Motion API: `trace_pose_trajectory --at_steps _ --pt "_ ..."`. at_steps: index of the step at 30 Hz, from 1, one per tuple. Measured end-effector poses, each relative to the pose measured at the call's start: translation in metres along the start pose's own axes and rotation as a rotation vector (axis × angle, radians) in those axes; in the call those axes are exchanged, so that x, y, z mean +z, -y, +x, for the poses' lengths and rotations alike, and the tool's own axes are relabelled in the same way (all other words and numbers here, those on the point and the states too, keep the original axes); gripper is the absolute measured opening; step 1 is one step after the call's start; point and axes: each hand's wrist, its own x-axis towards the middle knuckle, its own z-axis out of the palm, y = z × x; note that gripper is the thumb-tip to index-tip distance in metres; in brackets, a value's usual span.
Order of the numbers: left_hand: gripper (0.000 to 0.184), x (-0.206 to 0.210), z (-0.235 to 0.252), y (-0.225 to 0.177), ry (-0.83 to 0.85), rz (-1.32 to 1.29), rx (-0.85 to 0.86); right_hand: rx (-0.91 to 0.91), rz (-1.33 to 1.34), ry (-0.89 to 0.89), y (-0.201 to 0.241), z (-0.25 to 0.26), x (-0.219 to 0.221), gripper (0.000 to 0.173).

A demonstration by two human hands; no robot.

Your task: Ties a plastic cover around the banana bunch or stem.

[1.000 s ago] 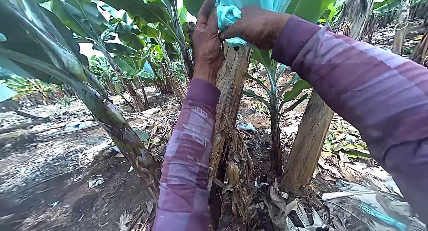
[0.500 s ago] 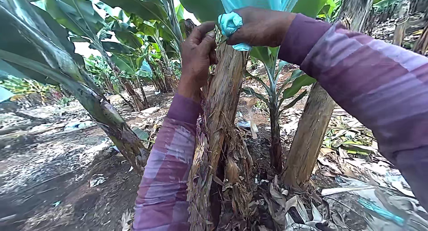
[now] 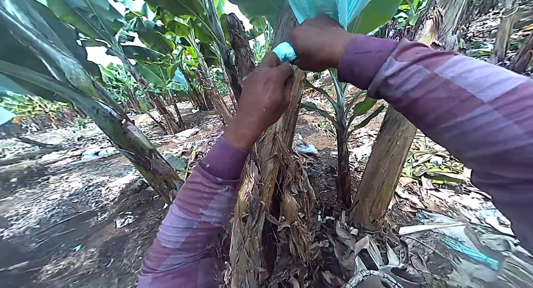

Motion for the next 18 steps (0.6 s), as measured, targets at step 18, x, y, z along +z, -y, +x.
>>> trace_pose_trajectory --at_steps 18 --pt "0.015 -0.008 0.072 0.051 -0.141 -1.112 -0.427 0.016 0.38 -0.251 0.023 0.001 -0.008 0.024"
